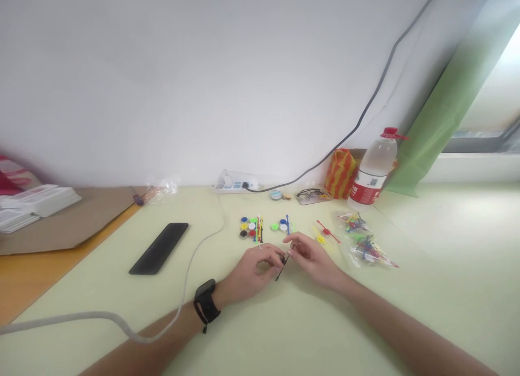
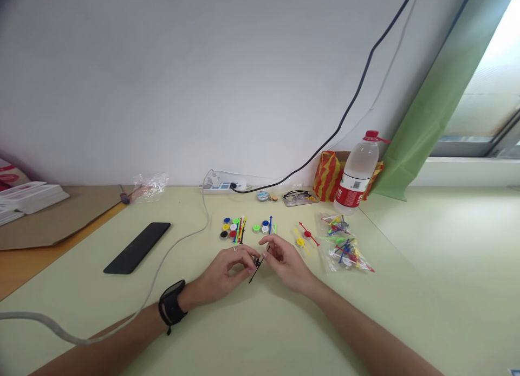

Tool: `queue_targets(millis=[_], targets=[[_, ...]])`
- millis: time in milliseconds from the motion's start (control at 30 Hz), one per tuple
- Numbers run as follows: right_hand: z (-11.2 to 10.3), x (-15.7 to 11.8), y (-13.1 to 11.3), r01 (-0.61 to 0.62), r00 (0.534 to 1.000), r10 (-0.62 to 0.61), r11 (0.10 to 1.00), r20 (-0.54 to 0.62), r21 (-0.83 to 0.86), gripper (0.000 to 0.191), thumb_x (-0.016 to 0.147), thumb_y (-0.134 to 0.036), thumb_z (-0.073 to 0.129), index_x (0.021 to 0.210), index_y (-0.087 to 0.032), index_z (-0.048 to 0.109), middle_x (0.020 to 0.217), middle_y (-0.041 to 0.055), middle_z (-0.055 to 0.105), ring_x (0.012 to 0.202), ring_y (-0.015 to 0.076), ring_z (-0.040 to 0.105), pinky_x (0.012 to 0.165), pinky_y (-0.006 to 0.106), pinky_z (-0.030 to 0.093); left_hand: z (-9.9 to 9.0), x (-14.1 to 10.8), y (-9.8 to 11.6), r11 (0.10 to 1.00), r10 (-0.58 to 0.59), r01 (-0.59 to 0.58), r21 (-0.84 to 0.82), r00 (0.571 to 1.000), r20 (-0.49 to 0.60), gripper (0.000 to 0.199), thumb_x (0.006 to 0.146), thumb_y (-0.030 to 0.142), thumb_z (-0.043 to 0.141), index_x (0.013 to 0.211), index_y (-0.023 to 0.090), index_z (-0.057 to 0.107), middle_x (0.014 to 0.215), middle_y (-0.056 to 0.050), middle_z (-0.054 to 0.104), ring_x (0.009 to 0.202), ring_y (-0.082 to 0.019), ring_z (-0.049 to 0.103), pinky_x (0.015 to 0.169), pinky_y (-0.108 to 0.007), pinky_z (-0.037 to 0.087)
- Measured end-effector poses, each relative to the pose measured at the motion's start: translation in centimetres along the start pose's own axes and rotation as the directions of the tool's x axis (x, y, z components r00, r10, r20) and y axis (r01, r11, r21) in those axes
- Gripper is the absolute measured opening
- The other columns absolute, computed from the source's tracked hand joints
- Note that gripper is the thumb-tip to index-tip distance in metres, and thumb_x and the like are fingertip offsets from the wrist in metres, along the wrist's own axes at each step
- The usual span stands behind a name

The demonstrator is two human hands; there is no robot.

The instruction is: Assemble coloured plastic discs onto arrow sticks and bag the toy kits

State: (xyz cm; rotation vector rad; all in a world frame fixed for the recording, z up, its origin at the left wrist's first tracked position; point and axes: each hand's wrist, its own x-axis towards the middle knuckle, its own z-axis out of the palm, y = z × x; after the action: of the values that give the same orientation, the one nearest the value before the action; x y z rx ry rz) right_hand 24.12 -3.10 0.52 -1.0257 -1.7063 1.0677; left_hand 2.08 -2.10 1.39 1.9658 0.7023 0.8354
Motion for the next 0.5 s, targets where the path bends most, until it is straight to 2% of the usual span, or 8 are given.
queue_targets(millis=[100,167,267,367,433,467,500], targets=[[-0.3,0.1,0.2,-0.015,0.999,0.016,1.0,-0.041,0.028,0.035,0.101,-0.05,0.051,0.125,-0.025,0.051,0.087,-0.0013,0.051,0.064,0.0133,0.05,0.058,0.027,0.044,0.1,0.1,-0.4,0.997,-0.048,0.044,-0.069,0.998,-0.048,0.013,0.097,0.03,0.063,0.104,0.02,0.068,0.106,-0.008,0.069,0.1,-0.02,0.068,0.091,-0.035,0.057],[-0.4,-0.1,0.2,0.027,0.998,-0.03,0.999,-0.06,-0.04,0.037,0.103,-0.048,0.049,0.132,-0.026,0.047,0.093,0.0005,0.054,0.067,0.0139,0.052,0.061,0.028,0.047,0.1,0.2,-0.7,0.989,-0.084,0.072,-0.126,0.993,-0.087,0.019,0.097,0.031,0.064,0.113,0.02,0.064,0.107,-0.008,0.069,0.1,-0.02,0.068,0.094,-0.036,0.058],[-0.6,-0.4,0.1,0.108,0.994,-0.112,0.975,-0.011,-0.192,0.04,0.105,-0.042,0.046,0.141,-0.027,0.044,0.094,0.002,0.056,0.071,0.0154,0.054,0.066,0.029,0.048,0.0,0.3,-1.0,0.98,-0.112,0.093,-0.179,0.988,-0.102,0.021,0.097,0.033,0.065,0.112,0.019,0.064,0.11,-0.008,0.069,0.103,-0.021,0.069,0.096,-0.037,0.058],[-0.4,-0.7,0.0,0.128,0.992,-0.129,0.972,0.009,-0.196,0.049,0.106,-0.04,0.043,0.152,-0.027,0.033,0.096,0.0021,0.058,0.071,0.0153,0.054,0.067,0.029,0.047,0.0,0.3,-1.2,0.976,-0.123,0.103,-0.19,0.988,-0.094,0.022,0.098,0.034,0.065,0.113,0.018,0.065,0.108,-0.008,0.07,0.102,-0.021,0.069,0.097,-0.038,0.057],[-0.3,-0.7,-0.1,0.113,0.993,-0.117,0.98,-0.01,-0.166,0.045,0.106,-0.042,0.042,0.148,-0.026,0.039,0.1,0.0029,0.06,0.071,0.0146,0.053,0.068,0.029,0.047,0.0,0.2,-1.3,0.976,-0.127,0.108,-0.188,0.988,-0.09,0.022,0.098,0.035,0.065,0.112,0.018,0.065,0.106,-0.008,0.071,0.101,-0.021,0.069,0.096,-0.038,0.057],[-0.3,-0.7,-0.2,0.099,0.995,-0.102,0.981,-0.009,-0.166,0.038,0.106,-0.044,0.041,0.138,-0.024,0.05,0.099,0.003,0.06,0.071,0.0144,0.053,0.069,0.029,0.047,0.0,0.2,-1.4,0.976,-0.127,0.108,-0.187,0.987,-0.093,0.022,0.098,0.035,0.065,0.112,0.018,0.065,0.105,-0.008,0.072,0.1,-0.021,0.07,0.096,-0.038,0.057],[-0.3,-0.7,-0.2,0.075,0.997,-0.075,0.982,0.009,-0.172,0.036,0.106,-0.047,0.039,0.119,-0.022,0.062,0.093,0.0026,0.06,0.07,0.0144,0.052,0.069,0.029,0.046,0.0,0.2,-1.4,0.977,-0.128,0.107,-0.187,0.987,-0.102,0.023,0.098,0.035,0.066,0.112,0.017,0.065,0.105,-0.008,0.072,0.1,-0.021,0.07,0.096,-0.038,0.057]])
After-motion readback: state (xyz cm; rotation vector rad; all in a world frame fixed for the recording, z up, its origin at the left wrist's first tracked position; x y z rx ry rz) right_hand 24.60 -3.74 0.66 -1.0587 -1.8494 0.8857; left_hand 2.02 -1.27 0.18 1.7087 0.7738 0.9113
